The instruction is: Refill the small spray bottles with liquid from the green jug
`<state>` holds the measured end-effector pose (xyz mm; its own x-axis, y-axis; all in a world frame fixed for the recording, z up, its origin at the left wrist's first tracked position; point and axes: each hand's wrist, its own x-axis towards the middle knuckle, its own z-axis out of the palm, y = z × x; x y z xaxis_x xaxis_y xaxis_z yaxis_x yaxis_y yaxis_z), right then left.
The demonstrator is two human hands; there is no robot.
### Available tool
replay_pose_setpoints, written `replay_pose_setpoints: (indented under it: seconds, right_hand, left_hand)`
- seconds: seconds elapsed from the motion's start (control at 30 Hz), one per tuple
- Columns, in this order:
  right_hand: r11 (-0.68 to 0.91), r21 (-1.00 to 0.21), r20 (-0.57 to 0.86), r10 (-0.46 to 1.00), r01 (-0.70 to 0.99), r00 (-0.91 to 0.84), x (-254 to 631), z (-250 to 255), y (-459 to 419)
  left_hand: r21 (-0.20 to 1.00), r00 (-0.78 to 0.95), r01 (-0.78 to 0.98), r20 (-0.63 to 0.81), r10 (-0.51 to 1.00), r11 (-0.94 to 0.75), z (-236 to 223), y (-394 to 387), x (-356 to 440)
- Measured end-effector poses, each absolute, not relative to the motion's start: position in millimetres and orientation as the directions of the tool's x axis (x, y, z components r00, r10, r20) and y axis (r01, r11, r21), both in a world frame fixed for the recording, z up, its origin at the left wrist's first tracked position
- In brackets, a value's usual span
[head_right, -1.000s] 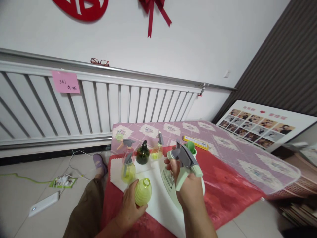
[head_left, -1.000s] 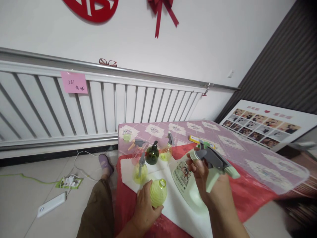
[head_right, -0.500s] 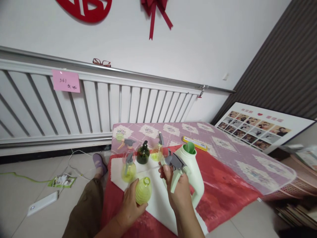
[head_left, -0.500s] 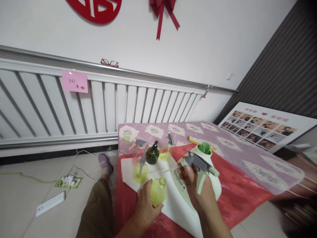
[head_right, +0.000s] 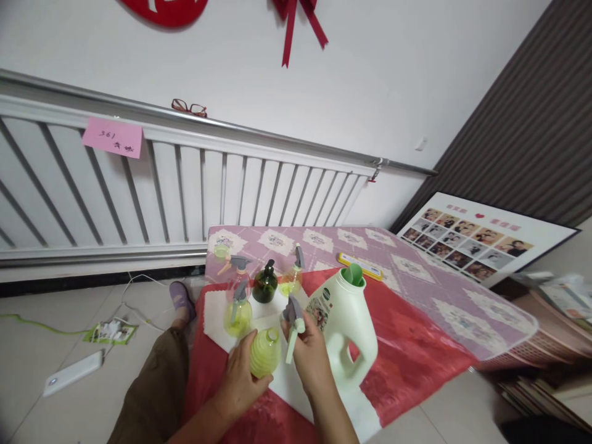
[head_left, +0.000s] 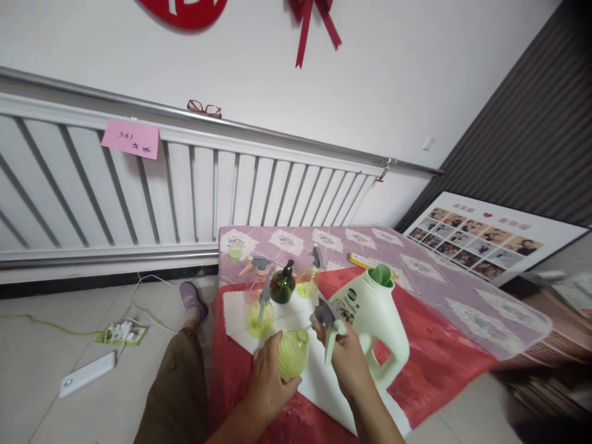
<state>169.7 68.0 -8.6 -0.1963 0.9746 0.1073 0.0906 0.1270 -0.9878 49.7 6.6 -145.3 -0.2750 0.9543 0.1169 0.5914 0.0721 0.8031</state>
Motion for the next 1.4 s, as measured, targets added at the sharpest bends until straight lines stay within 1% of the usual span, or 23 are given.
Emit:
replay_pose_setpoints:
  seconds: [0.1, 0.33, 0.53, 0.8, 0.97, 1.1, 1.3, 1.4]
  right_hand:
    - [0.099, -0.988, 0.066, 0.964, 0.119, -0.258, 167.6, -22.1, 66.6]
    - [0.167, -0.964, 0.084, 0.929, 0.205, -0.360, 174.0, -44.5, 68.0]
    - [0.277, -0.914, 0.122, 0.886, 0.298, -0.448, 177.9, -40.8, 68.5]
    - [0.325, -0.879, 0.137, 0.873, 0.349, -0.469, 175.0, -31.3, 66.6]
    - [0.320, -0.893, 0.170, 0.891, 0.316, -0.421, 171.4, -37.1, 63.8]
    - [0.294, -0.914, 0.163, 0.897, 0.278, -0.412, 174.5, -46.9, 64.9]
    - [0.228, -0.947, 0.097, 0.876, 0.228, -0.472, 180.7, -47.4, 69.6]
    - [0.225, -0.945, 0.069, 0.848, 0.238, -0.526, 183.3, -40.9, 71.6]
  left_hand:
    - [0.798, -0.274, 0.599, 0.128, 0.953, 0.065, -147.7, 7.2, 50.2]
    - [0.796, -0.263, 0.604, 0.152, 0.953, 0.039, -148.8, 7.9, 49.5]
    - [0.809, -0.252, 0.587, 0.140, 0.958, 0.036, -145.3, 6.6, 47.9]
    - [0.813, -0.242, 0.581, 0.125, 0.962, 0.040, -144.4, 6.1, 47.5]
    - [0.806, -0.243, 0.592, 0.149, 0.958, 0.025, -146.1, 6.4, 47.9]
    - [0.805, -0.238, 0.593, 0.149, 0.960, 0.023, -146.5, 6.2, 48.0]
    - [0.806, -0.221, 0.592, 0.168, 0.961, -0.005, -146.0, 6.8, 47.0]
    - [0.809, -0.221, 0.588, 0.161, 0.962, 0.000, -143.9, 6.3, 46.6]
